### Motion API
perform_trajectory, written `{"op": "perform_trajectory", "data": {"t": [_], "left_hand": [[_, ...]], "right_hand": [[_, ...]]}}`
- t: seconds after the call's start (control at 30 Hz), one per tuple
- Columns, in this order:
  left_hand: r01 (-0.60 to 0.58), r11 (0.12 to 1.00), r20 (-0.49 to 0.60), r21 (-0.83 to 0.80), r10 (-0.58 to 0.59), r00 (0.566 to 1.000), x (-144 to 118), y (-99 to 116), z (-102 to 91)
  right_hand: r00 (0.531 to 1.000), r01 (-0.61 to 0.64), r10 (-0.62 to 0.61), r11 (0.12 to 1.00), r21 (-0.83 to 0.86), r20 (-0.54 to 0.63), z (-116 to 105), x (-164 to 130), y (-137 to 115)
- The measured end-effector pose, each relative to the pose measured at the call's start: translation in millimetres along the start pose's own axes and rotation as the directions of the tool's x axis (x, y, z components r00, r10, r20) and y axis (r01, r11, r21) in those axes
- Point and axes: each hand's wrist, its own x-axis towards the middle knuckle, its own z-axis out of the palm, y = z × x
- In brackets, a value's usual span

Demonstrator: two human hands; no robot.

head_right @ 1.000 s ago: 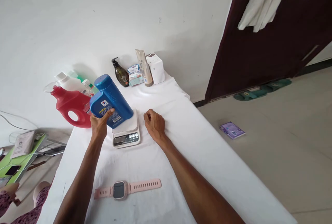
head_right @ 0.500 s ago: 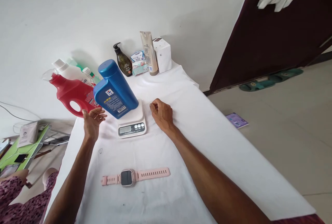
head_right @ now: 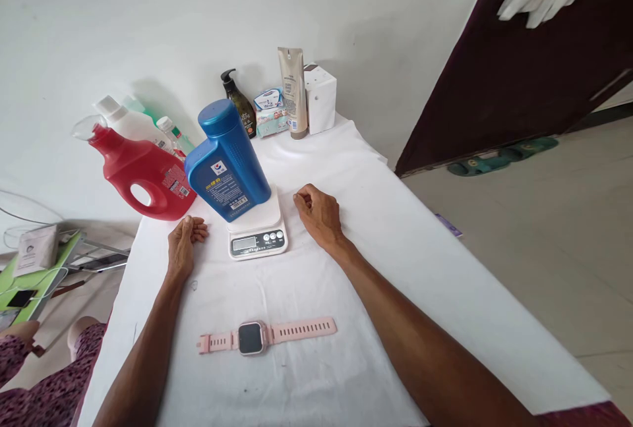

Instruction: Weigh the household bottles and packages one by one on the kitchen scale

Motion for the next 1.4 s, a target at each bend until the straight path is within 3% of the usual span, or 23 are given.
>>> {"op": "perform_trajectory", "data": {"t": [0.33,0.67,0.83,0.97,1.07,1.27,1.4], "left_hand": [[-0.069,0.983,0.035,0.168,0.064,0.997,-2.4,4.0,1.9],[-0.046,0.981,0.031,0.186,0.041,0.999,-4.2,3.9,2.0],[-0.137,0.98,-0.024,0.145,0.142,0.99,5.6,26.1,8.8],[-0.266,0.954,0.04,0.14,0.263,0.964,21.6,61.8,29.6],[-0.236,0.972,0.08,0.007,0.234,0.969,24.9,79.9,53.3],[-0.148,0.95,-0.058,-0.274,0.137,0.989,20.8,95.8,93.8],[-0.202,0.907,-0.059,-0.37,0.194,0.979,53.4,109.3,117.3]], "right_hand": [[1.0,0.013,-0.013,1.0,-0.012,-0.004,0.1,0.6,0.3],[1.0,0.017,-0.017,1.0,-0.016,-0.003,0.9,2.1,2.8],[0.999,0.029,-0.029,0.999,-0.021,-0.017,1.9,4.1,4.0],[0.999,0.027,-0.028,0.999,-0.022,-0.023,3.0,5.0,4.6],[1.0,0.017,-0.018,0.999,-0.038,-0.014,3.9,6.3,5.1],[0.999,0.034,-0.034,0.998,-0.053,-0.011,4.9,8.8,5.3],[0.999,0.046,-0.046,0.998,-0.051,-0.017,4.9,8.4,4.7]]}}
